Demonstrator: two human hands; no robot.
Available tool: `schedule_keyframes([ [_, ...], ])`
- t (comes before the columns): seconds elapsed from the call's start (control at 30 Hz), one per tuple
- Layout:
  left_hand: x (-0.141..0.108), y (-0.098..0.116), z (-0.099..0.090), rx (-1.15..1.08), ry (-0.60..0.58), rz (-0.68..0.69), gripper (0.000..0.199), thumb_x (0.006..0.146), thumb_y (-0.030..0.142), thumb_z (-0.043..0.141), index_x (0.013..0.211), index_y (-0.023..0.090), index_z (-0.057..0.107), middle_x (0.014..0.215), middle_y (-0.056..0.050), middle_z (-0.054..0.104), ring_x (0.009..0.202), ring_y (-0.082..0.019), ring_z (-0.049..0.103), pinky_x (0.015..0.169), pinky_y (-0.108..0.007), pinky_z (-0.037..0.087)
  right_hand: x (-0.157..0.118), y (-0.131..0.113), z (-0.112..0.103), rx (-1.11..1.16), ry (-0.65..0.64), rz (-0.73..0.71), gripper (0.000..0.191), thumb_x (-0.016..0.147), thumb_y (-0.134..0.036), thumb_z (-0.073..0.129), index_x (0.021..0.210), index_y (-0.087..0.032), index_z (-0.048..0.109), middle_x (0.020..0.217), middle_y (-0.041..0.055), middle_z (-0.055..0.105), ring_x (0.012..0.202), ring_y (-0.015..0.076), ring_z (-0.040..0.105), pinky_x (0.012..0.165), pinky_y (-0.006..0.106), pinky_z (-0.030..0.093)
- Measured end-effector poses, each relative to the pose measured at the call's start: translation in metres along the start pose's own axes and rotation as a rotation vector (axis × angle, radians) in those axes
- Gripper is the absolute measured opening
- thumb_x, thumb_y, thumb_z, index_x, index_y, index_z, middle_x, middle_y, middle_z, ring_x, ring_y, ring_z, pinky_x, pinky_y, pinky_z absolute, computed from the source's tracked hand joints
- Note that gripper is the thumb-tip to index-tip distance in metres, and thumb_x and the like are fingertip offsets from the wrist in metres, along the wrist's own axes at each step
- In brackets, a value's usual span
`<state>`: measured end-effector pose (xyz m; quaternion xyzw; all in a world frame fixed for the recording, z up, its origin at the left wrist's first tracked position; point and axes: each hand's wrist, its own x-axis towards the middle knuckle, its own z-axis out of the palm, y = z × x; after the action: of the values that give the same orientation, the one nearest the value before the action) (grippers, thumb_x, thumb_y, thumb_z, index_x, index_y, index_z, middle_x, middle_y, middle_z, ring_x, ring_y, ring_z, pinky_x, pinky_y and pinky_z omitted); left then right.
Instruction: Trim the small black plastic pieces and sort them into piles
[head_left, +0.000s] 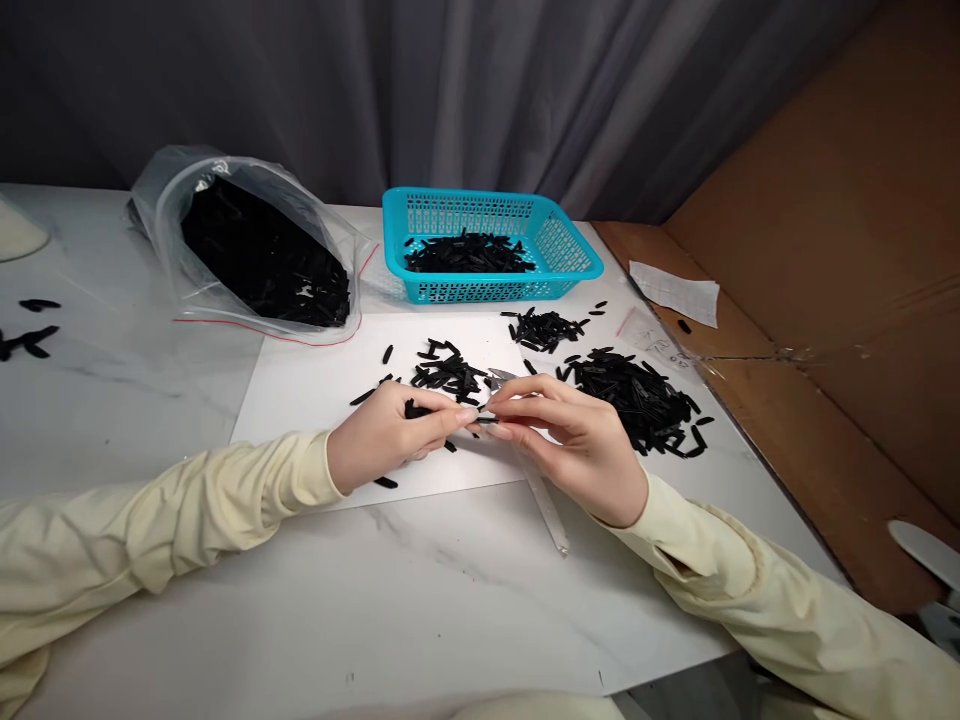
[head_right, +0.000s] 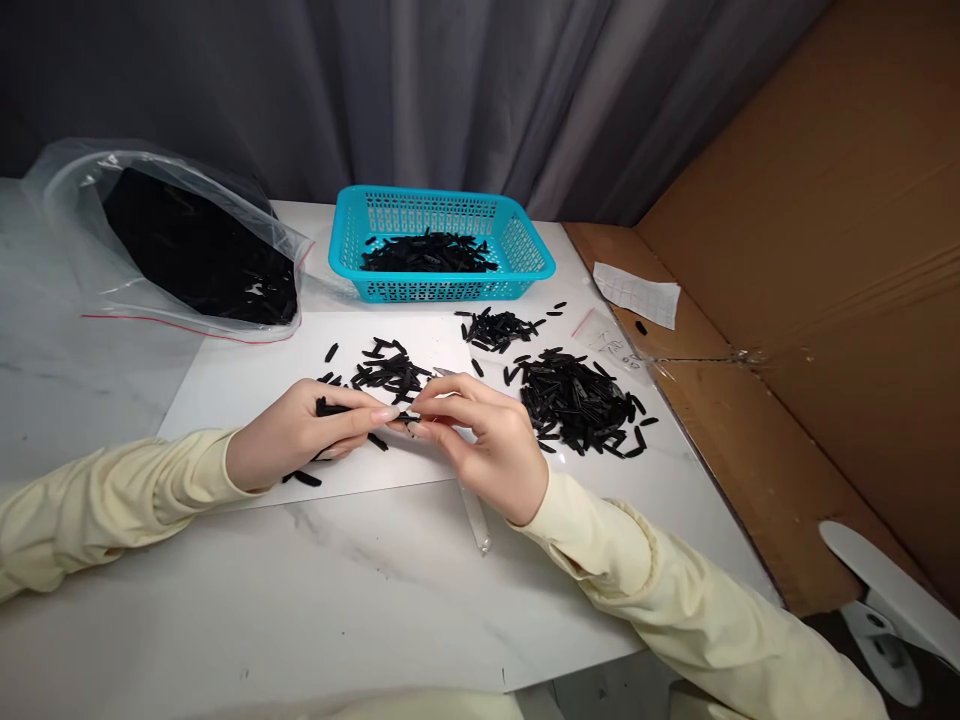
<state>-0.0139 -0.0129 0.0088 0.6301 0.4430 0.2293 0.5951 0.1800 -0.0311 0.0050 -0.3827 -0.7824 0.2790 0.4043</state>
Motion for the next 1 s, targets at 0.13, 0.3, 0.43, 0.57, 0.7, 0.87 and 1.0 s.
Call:
schedule_keyframes([
  [0.13, 0.0007, -0.0010, -0.0004, -0.044, 0.009, -0.014, 0.030, 0.080, 0.038, 0.052, 0.073, 0.012, 0.065, 0.043, 0.006, 0.030, 0.042, -0.005, 0.025, 0.040, -0.021, 0.020, 0.0015, 0.0008, -0.0012, 0.043, -0.009, 0.082, 0.008, 0.079, -0.020, 0.061, 0.079, -0.019, 0.069, 0.083, 0.0060, 0.063, 0.076, 0.0162, 0.061, 0.064, 0.028, 0.055],
  [0.3, 0.0003, -0.0016, -0.0001, -0.052, 0.011, -0.007, 0.028, 0.081, 0.036, 0.052, 0.073, 0.012, 0.065, 0.043, 0.006, 0.030, 0.042, -0.005, 0.025, 0.041, -0.021, 0.020, 0.0011, 0.0007, -0.0010, 0.141, -0.031, 0.132, 0.008, 0.078, -0.019, 0.062, 0.078, -0.018, 0.069, 0.083, 0.0063, 0.062, 0.072, 0.0148, 0.061, 0.064, 0.028, 0.056],
  [0.43, 0.0003, -0.0017, -0.0003, -0.052, 0.000, 0.000, 0.029, 0.082, 0.036, 0.052, 0.070, 0.012, 0.064, 0.043, 0.006, 0.030, 0.042, -0.005, 0.026, 0.041, -0.021, 0.020, 0.0004, 0.0005, 0.0000, 0.244, -0.052, 0.187, 0.010, 0.079, -0.021, 0.060, 0.077, -0.017, 0.069, 0.083, 0.0065, 0.061, 0.066, 0.0142, 0.061, 0.061, 0.030, 0.057],
  [0.57, 0.0000, -0.0019, -0.0005, -0.056, 0.005, -0.008, 0.028, 0.082, 0.034, 0.052, 0.068, 0.012, 0.062, 0.043, 0.006, 0.031, 0.042, -0.005, 0.026, 0.041, -0.021, 0.020, 0.0003, 0.0006, 0.0007, 0.262, -0.058, 0.202, 0.011, 0.079, -0.021, 0.060, 0.076, -0.017, 0.070, 0.081, 0.0064, 0.061, 0.066, 0.0146, 0.061, 0.061, 0.030, 0.057],
  [0.7, -0.0001, -0.0018, 0.0000, -0.060, 0.002, 0.003, 0.027, 0.082, 0.033, 0.052, 0.069, 0.011, 0.063, 0.043, 0.006, 0.031, 0.042, -0.005, 0.027, 0.041, -0.021, 0.020, 0.0018, -0.0008, -0.0001, 0.274, -0.073, 0.224, 0.010, 0.078, -0.018, 0.061, 0.075, -0.015, 0.071, 0.080, 0.0074, 0.063, 0.070, 0.0154, 0.061, 0.062, 0.029, 0.057],
  [0.87, -0.0003, -0.0020, 0.0015, -0.042, 0.029, 0.015, 0.026, 0.081, 0.032, 0.052, 0.073, 0.010, 0.064, 0.044, 0.007, 0.032, 0.043, -0.005, 0.028, 0.042, -0.021, 0.023, 0.0051, -0.0052, -0.0023, 0.323, -0.126, 0.330, 0.014, 0.079, -0.015, 0.060, 0.069, -0.015, 0.070, 0.079, 0.0068, 0.065, 0.078, 0.0160, 0.062, 0.066, 0.027, 0.056],
  [1.0, -0.0012, -0.0026, 0.0021, 0.006, 0.048, 0.053, 0.027, 0.080, 0.033, 0.052, 0.073, 0.010, 0.065, 0.046, 0.006, 0.035, 0.044, -0.005, 0.030, 0.042, -0.020, 0.027, 0.0066, -0.0057, -0.0025, 0.397, -0.133, 0.410, 0.014, 0.078, -0.015, 0.061, 0.067, -0.014, 0.070, 0.077, 0.0057, 0.065, 0.073, 0.0136, 0.062, 0.066, 0.024, 0.056],
])
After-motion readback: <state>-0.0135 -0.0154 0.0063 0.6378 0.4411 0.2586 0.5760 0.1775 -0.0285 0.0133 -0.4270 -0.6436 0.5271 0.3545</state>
